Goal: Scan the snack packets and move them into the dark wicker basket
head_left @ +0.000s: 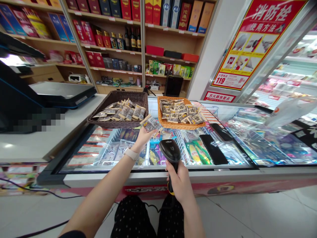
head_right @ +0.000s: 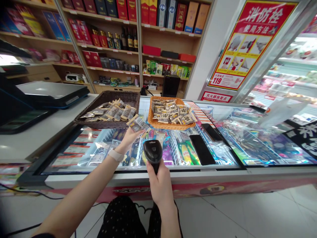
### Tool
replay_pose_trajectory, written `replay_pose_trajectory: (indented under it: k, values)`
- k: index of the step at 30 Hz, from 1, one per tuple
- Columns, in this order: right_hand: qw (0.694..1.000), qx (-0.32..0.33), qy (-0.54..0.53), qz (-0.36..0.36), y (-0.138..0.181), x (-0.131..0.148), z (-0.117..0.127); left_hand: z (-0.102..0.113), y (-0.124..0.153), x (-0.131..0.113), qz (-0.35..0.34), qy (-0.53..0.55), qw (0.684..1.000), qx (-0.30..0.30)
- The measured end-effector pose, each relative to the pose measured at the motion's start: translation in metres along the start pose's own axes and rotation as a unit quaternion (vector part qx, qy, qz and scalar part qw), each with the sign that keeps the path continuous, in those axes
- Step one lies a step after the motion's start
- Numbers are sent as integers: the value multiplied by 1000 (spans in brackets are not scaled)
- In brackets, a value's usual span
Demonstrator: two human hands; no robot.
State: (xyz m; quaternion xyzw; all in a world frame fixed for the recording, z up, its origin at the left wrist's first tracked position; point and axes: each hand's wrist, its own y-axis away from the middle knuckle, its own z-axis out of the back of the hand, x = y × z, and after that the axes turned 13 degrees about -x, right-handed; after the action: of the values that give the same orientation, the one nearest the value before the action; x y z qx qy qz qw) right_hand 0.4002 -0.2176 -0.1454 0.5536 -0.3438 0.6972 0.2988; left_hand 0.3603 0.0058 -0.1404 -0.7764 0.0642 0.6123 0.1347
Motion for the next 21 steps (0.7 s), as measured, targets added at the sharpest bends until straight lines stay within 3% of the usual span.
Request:
replay_pose_trajectory:
  k: [7,16,21]
  values:
    - [1000,7,9,10,1,1,-2,6,-7,7,36,-47,998,-9]
    - [999,13,37,22,5,4,-2,16,-17,16,-105,-173,979,23]
    - [999,14,43,11,6,4,-2,13,-14,11,-115,-149,982,12]
